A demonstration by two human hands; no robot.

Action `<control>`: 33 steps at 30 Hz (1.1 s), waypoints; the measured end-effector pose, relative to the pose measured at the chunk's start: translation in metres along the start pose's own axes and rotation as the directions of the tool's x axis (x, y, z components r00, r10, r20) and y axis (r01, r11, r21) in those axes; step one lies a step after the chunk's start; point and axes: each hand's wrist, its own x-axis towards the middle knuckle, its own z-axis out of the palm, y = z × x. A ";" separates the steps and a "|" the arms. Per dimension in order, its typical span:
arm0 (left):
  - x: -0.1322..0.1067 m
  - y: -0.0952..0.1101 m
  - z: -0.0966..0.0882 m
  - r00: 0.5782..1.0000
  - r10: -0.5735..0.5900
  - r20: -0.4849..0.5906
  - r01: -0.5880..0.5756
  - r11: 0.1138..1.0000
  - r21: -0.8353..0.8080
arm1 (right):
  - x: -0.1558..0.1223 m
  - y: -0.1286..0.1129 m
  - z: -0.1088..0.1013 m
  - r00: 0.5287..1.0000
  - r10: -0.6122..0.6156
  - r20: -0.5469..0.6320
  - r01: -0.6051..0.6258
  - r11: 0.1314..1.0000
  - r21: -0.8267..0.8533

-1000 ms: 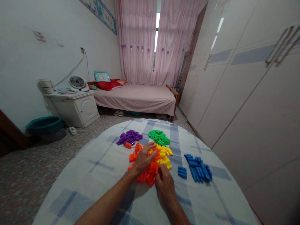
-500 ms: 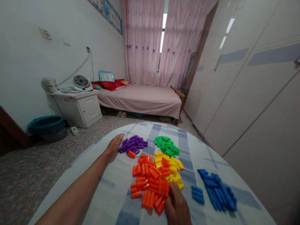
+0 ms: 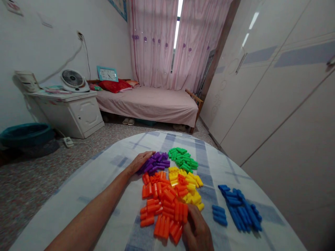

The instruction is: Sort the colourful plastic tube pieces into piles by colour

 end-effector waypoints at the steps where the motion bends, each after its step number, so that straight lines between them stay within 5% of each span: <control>1: -0.003 0.005 0.006 1.000 0.020 0.003 -0.020 1.000 -0.017 | 0.001 -0.004 -0.001 1.000 0.009 0.013 -0.009 1.000 0.010; 11: -0.019 0.045 0.060 0.993 -0.092 0.080 0.103 0.983 -0.149 | 0.006 -0.022 -0.005 0.998 0.069 0.004 -0.069 0.998 0.003; 18: -0.044 0.076 0.104 0.972 0.119 0.202 -0.129 0.991 0.041 | 0.007 -0.024 -0.004 0.999 0.049 -0.007 -0.048 0.998 0.045; 22: -0.062 0.098 0.111 0.935 0.227 0.271 -0.255 0.964 0.072 | 0.005 -0.025 -0.002 0.998 0.053 -0.027 -0.051 0.997 0.052; 27: -0.084 0.102 0.089 0.983 0.072 -0.171 -0.062 0.996 0.065 | 0.004 -0.026 -0.002 0.998 0.043 -0.050 -0.041 0.998 0.038; 30: -0.103 0.079 0.073 0.888 -0.120 -0.445 0.132 0.991 -0.005 | 0.004 -0.027 -0.002 0.998 0.024 -0.065 -0.021 0.999 0.037; 33: -0.123 0.051 0.065 0.803 -0.198 -0.563 0.238 0.971 -0.002 | 0.005 -0.029 -0.003 0.997 0.018 -0.077 -0.015 0.999 0.038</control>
